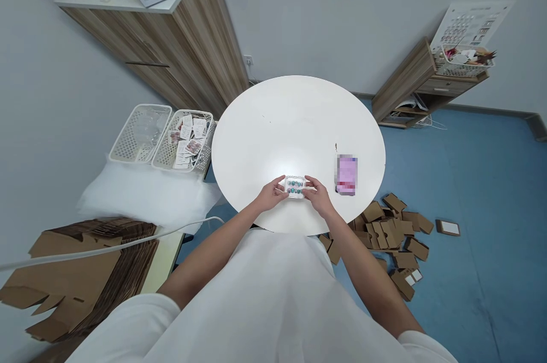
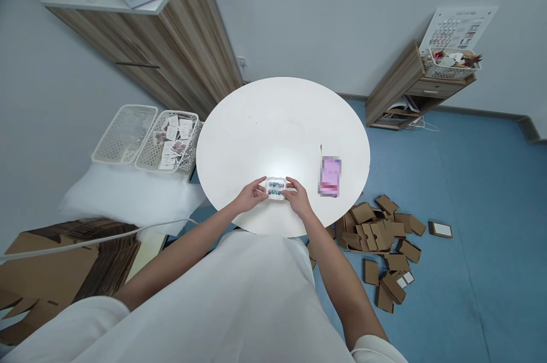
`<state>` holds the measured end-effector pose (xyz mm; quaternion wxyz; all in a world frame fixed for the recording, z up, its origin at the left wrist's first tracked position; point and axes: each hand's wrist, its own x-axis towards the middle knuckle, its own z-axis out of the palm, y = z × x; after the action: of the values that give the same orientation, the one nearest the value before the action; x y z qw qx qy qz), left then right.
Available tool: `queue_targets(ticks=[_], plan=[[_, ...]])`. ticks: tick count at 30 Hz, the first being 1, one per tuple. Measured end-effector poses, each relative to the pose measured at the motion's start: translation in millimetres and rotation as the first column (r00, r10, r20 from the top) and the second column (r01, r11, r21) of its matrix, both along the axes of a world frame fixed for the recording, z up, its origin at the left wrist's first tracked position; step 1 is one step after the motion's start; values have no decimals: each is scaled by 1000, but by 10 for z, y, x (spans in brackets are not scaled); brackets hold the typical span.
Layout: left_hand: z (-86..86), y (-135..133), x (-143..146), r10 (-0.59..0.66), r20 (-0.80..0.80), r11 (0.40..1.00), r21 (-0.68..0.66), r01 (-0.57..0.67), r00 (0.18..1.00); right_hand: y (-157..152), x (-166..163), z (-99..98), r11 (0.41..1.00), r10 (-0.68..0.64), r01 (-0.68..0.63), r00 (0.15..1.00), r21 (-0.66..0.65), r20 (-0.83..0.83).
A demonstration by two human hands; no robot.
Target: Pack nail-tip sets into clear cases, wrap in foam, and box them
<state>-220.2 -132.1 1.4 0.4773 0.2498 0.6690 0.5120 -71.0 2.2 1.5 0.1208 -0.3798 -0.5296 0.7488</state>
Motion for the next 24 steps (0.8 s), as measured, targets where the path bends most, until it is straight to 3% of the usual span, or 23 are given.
queue_targets(ticks=[4,9,12,17,24], plan=[[36,-16,-90,-147,-182,988,11,152,972,-4,1,-4,997,44,-46,999,63,22],[8,-64,-185,-220,-302,975,-55,214,928,-61,-16,13,985,125,-132,990,111,62],[-11,-121,-243,-208,-294,978,-63,198,933,-113,-43,-28,971,193,-199,980,133,52],[7,-224,-378,-125,-218,992,-46,118,968,-224,-173,-145,906,270,-300,953,300,139],[-22,-415,-705,-63,-221,996,-74,48,973,-441,-584,-183,864,216,-277,958,421,186]])
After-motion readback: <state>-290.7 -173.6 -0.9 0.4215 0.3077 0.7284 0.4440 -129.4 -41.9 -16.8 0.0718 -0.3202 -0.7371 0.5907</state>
